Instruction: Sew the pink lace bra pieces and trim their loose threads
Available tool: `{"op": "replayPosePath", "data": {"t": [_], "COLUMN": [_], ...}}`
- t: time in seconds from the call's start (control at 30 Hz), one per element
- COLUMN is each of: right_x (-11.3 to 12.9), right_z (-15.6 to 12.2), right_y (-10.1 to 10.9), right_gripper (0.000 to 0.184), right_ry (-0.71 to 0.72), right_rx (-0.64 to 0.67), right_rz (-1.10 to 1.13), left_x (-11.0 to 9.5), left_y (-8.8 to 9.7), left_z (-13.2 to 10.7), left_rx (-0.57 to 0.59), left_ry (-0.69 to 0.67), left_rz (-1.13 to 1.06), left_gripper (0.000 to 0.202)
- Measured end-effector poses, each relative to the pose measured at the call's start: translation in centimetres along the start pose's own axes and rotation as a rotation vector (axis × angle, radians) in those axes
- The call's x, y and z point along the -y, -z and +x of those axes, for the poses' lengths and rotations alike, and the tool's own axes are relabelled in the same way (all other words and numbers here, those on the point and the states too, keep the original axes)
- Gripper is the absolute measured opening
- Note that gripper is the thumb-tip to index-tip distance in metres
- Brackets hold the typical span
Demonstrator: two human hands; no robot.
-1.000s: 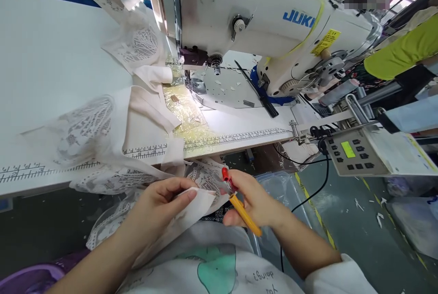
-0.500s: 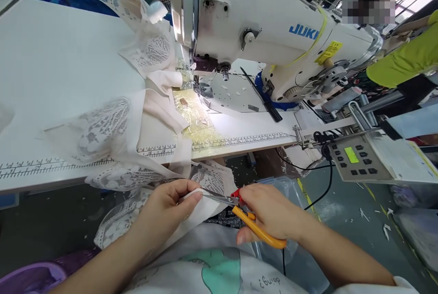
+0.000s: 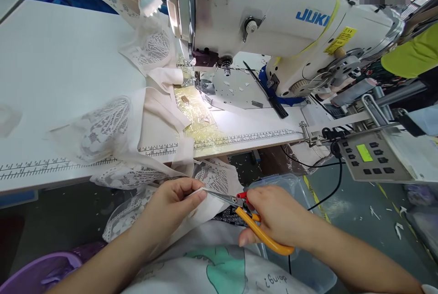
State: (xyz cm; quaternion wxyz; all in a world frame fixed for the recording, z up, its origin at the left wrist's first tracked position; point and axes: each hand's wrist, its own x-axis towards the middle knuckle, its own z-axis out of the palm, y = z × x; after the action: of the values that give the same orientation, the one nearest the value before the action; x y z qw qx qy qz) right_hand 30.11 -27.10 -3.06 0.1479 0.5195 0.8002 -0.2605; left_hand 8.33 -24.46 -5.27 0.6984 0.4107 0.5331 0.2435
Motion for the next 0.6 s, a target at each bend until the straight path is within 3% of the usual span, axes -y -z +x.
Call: {"op": "replayPosePath", "data": {"t": [0.37,0.5,0.6], "right_x": [-1.0,-1.4,-1.7], "right_z": [0.2,0.4,0.4], "right_y": [-1.1,-0.5,0.0], "right_gripper": [0.058,0.056,0.058], "right_ry": [0.030,0.006,0.019], "right_rx": [0.006,0.014,-0.070], "right_rz": [-0.056,0.045,0.132], "left_x": [-0.1,-0.1,0.0], "left_y": [-0.2,0.0,0.2], "left_z": [0.5,0.4,0.5], "left_rx": [0.068,0.042,0.043], "left_ry": [0.085,0.040,-0.011], "left_rz": [0.022,0.054,0.062], "left_gripper": [0.033,0.034,0.031]}}
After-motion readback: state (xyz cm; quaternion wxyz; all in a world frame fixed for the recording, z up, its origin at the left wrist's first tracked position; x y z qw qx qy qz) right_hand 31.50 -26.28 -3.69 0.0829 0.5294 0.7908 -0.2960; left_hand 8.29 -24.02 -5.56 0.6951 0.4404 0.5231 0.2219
